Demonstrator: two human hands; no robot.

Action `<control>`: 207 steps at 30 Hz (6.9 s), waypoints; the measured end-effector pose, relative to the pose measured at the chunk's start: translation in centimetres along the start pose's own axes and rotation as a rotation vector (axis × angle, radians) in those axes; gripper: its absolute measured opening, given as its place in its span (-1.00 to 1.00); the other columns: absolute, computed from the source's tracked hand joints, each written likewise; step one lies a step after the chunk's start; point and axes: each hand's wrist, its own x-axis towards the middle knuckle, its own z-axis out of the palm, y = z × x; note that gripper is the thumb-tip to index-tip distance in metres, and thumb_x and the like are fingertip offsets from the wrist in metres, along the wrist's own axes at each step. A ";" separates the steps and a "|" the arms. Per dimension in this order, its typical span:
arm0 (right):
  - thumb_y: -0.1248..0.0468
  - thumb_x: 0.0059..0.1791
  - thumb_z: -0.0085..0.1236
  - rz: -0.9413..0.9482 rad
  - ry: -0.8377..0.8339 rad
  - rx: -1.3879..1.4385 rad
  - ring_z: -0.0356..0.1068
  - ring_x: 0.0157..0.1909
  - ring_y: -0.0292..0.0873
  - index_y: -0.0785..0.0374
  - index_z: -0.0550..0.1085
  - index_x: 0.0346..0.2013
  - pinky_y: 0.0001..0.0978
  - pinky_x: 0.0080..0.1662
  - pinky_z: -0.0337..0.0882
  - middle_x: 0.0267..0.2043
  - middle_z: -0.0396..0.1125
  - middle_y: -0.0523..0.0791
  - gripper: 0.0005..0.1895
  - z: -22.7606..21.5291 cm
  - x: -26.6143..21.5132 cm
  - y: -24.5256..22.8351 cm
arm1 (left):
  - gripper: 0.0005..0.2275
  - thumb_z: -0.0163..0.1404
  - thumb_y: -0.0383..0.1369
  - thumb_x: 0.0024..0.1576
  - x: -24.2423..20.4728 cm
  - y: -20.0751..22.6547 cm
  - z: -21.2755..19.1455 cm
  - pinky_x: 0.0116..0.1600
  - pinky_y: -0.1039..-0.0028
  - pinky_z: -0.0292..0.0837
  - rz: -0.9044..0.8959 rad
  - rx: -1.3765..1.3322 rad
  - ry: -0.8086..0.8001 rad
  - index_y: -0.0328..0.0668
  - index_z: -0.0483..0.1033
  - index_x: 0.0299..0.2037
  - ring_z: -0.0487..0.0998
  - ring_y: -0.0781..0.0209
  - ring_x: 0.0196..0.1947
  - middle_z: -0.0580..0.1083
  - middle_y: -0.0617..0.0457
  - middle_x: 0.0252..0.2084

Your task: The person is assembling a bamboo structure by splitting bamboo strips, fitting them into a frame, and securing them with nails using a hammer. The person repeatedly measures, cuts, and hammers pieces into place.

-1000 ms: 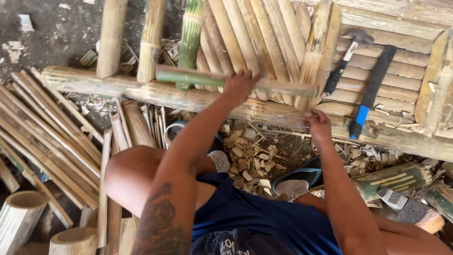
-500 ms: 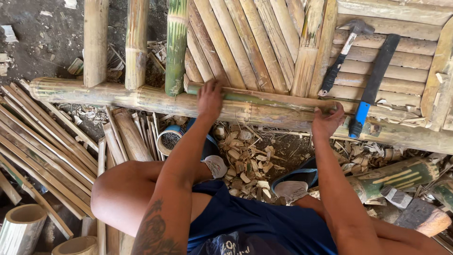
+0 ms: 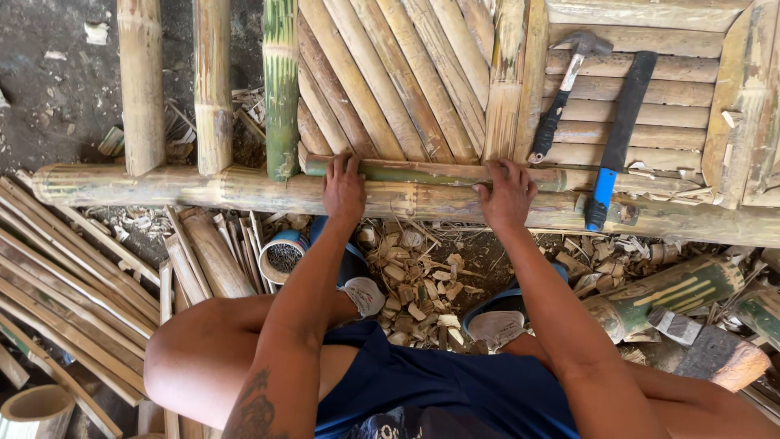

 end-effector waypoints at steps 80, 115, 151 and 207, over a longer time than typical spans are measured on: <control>0.20 0.10 -0.02 0.652 0.330 0.356 0.41 -0.34 0.47 0.31 0.23 0.05 0.27 -0.29 0.38 -0.41 0.41 0.31 -0.69 -7.4 -13.1 12.2 | -0.47 -0.30 0.00 0.30 -10.3 33.3 11.7 -0.03 0.08 0.43 0.152 -0.417 -1.065 -0.45 0.47 -0.01 0.59 -0.25 -0.17 0.55 -0.39 -0.23; 0.34 0.25 -0.16 0.179 0.812 0.460 0.49 -0.44 -0.15 0.39 0.14 0.06 -0.31 -0.41 0.48 -0.38 0.41 -0.01 -0.83 -11.8 -15.4 11.9 | -0.48 -0.30 -0.03 0.30 -8.3 34.5 10.1 0.04 0.04 0.45 0.181 -0.196 -1.152 -0.40 0.31 0.19 0.61 -0.30 -0.06 0.54 -0.42 -0.08; 0.32 0.13 0.03 0.529 0.370 0.204 0.40 -0.64 0.07 0.40 0.18 0.07 -0.11 -0.59 0.34 -0.53 0.37 0.06 -0.69 -7.4 -12.3 14.2 | -0.40 -0.36 0.01 0.28 -7.0 33.1 9.4 -0.03 -0.01 0.51 0.322 0.012 -1.213 -0.26 0.01 0.40 0.64 -0.29 -0.18 0.60 -0.30 -0.26; 0.35 0.15 -0.05 0.483 0.506 0.362 0.41 -0.49 0.33 0.28 0.16 0.19 0.14 -0.47 0.36 -0.45 0.39 0.22 -0.66 -8.0 -14.9 11.9 | -0.47 -0.17 0.02 0.23 -9.0 35.1 12.8 -0.21 0.08 0.46 0.042 -0.441 -1.067 -0.47 0.55 -0.17 0.63 -0.18 -0.34 0.56 -0.31 -0.38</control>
